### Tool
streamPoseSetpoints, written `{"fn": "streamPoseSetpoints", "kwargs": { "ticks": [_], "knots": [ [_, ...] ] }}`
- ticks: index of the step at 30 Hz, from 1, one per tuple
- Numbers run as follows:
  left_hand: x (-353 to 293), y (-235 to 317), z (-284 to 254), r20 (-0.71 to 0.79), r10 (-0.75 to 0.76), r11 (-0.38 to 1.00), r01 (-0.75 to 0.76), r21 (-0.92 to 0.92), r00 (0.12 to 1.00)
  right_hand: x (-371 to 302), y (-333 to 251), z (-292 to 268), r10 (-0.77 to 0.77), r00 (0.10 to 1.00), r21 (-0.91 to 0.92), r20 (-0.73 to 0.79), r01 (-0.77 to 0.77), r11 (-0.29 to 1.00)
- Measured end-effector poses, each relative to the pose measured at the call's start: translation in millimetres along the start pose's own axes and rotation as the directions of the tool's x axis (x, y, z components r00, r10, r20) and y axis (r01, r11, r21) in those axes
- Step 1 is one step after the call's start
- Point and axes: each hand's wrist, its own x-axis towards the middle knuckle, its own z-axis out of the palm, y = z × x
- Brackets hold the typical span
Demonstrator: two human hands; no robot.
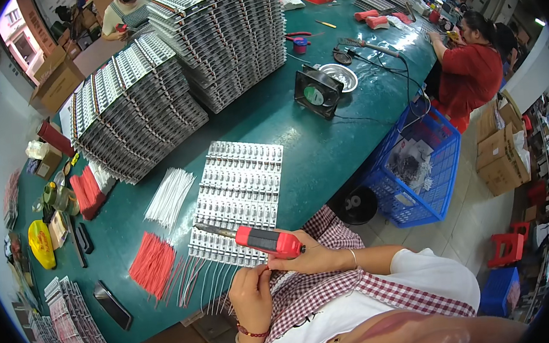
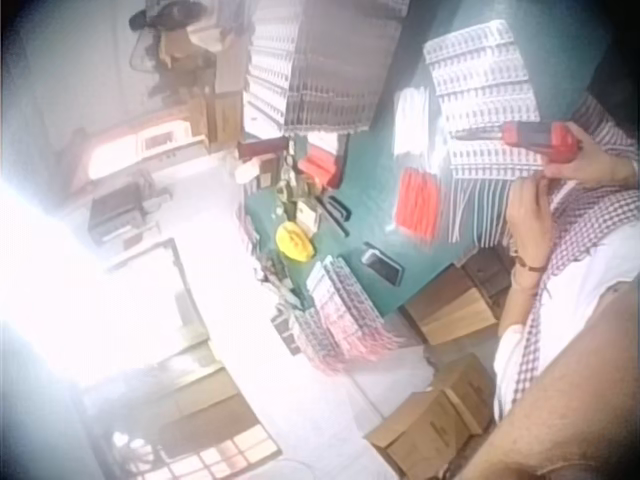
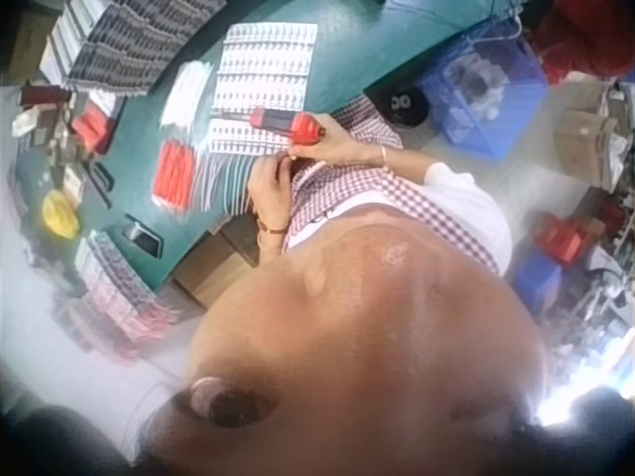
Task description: The person uses a soldering iron to attach red and white wires to a grid of electronic components on a workbench. They repeatedly pick up individual wires, position them against the component grid, and apply the soldering iron to secure the connections.
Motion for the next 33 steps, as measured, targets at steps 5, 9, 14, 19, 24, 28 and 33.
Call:
{"fn": "streamPoseSetpoints", "kwargs": {
  "ticks": [5, 9, 14, 19, 24, 28, 33],
  "knots": [
    [-3.7, -0.3, -4.0, 0.007, -0.009, 1.000, 0.009, 0.008, 1.000, -4.6, -0.2, 4.5, 0.013, 1.000, 0.013, 0.012, -0.013, 1.000],
    [-2.5, -0.2, -7.6, 0.015, -0.029, 1.000, 0.030, -0.004, 0.999, -6.3, 1.6, 6.4, 0.064, 0.998, 0.073, -0.023, -0.062, 0.995],
    [-8.0, -13.1, -23.9, 0.004, -0.065, 0.996, 0.065, 0.063, 0.998, 0.9, -11.7, -6.1, 0.258, 0.965, 0.153, 0.055, -0.263, 0.952],
    [-26.0, -47.4, -42.8, -0.056, -0.100, 0.981, 0.107, 0.159, 0.993, -9.2, 5.8, -26.8, 0.190, 0.980, 0.161, -0.062, -0.178, 0.971],
    [-25.8, -73.4, -35.9, -0.093, 0.042, 0.959, -0.014, 0.283, 0.995, -27.9, 6.4, -43.2, 0.082, 0.985, 0.155, -0.152, -0.058, 0.986],
    [-24.5, -87.5, -27.2, -0.118, 0.153, 0.934, -0.104, 0.342, 0.981, -41.1, 9.9, -48.2, 0.167, 0.973, 0.054, -0.157, -0.160, 0.986],
    [-21.7, -98.0, -12.9, -0.132, 0.193, 0.922, -0.134, 0.364, 0.972, -53.7, 22.2, -41.9, 0.204, 0.969, 0.024, -0.142, -0.203, 0.979]
  ]
}}
